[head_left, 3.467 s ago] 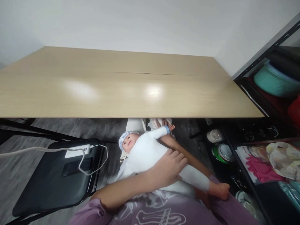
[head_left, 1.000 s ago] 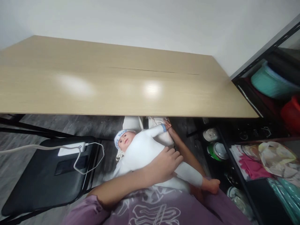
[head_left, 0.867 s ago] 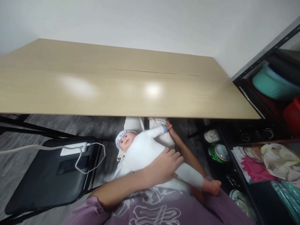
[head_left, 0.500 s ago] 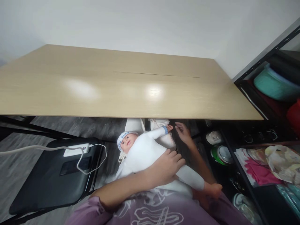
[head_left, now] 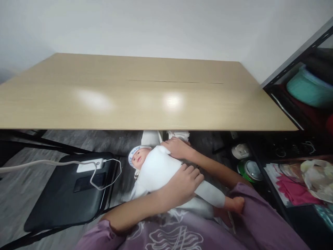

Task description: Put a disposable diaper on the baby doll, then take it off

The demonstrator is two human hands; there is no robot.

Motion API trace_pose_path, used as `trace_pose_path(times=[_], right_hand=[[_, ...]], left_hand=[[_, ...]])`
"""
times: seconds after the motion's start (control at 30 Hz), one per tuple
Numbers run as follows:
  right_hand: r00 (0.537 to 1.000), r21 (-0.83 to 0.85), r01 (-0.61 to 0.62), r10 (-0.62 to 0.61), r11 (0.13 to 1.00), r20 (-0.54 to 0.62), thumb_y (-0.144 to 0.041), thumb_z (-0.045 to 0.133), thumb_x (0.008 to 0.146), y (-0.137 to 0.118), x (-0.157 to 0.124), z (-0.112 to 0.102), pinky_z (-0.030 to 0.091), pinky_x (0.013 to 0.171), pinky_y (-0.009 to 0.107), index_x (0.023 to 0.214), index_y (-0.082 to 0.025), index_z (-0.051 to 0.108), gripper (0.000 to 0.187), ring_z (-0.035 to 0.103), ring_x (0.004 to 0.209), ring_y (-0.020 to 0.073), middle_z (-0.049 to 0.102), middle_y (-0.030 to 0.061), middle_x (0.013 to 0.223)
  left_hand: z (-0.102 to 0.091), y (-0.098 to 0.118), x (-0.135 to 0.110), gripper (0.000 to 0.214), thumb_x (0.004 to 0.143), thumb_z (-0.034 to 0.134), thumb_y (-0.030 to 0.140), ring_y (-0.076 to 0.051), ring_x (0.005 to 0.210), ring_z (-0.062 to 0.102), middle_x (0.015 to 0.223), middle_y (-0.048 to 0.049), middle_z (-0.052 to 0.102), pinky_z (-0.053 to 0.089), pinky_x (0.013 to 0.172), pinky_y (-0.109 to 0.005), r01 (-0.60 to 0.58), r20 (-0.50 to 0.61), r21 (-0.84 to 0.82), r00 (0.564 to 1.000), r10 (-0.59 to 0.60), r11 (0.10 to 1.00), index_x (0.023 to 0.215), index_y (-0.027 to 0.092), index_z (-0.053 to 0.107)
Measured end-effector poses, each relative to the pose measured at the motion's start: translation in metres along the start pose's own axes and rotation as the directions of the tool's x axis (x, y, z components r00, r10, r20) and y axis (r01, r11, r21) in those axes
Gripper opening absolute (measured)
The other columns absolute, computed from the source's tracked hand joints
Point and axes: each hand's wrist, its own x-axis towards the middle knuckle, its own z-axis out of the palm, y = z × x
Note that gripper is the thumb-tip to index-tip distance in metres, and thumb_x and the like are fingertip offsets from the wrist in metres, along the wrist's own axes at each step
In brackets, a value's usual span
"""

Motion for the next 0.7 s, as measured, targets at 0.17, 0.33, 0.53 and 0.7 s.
trace_pose_path(times=[0.17,0.33,0.53,0.7], right_hand=[[0.986,-0.057,0.126,-0.131,0.990,-0.099,-0.014,0.054,0.105,-0.031,0.008,-0.022,0.046,0.106,0.046,0.119,-0.015,0.068,0.020,0.070,0.097,0.0286,0.081,0.0142,0.108],[0.934,0.188,0.106,-0.033,0.976,-0.356,-0.018,0.061,0.093,-0.048,-0.034,-0.050,0.053,0.100,0.043,0.134,-0.020,0.066,0.041,0.074,0.110,0.0308,0.082,0.0116,0.122],[0.755,0.444,0.019,0.279,0.896,-0.594,-0.018,0.064,0.079,-0.053,-0.091,-0.074,0.063,0.094,0.041,0.133,-0.030,0.070,0.056,0.080,0.108,0.0295,0.083,0.0048,0.125],[0.451,0.609,-0.037,0.557,0.793,-0.697,-0.035,0.070,0.089,-0.041,-0.092,-0.080,0.063,0.084,0.038,0.118,-0.029,0.073,0.030,0.077,0.100,0.0271,0.082,0.0029,0.110]], left_hand=[[-0.016,0.015,-0.020,0.032,0.108,0.066,0.032,-0.028,0.105,0.063,0.123,-0.0124,0.071,0.049,0.090,-0.045,0.040,-0.072,0.042,0.997,-0.037,0.998,0.133,0.012,0.063],[-0.015,0.029,-0.072,0.030,0.105,0.068,0.033,-0.026,0.118,0.070,0.125,-0.0059,0.079,0.053,0.110,-0.047,-0.036,-0.511,-0.052,0.860,0.005,0.998,0.134,0.030,0.066],[0.024,-0.007,-0.128,0.032,0.079,0.067,0.030,-0.025,0.073,0.058,0.088,0.0001,0.053,0.059,0.075,-0.055,0.358,-0.941,-0.192,0.199,-0.275,0.914,0.098,0.032,0.042],[0.017,-0.052,-0.127,0.063,0.085,0.079,0.031,-0.034,0.124,0.068,0.131,-0.0092,0.050,0.065,0.093,-0.055,0.495,-0.850,-0.164,0.368,-0.377,0.853,0.124,0.033,0.031]])
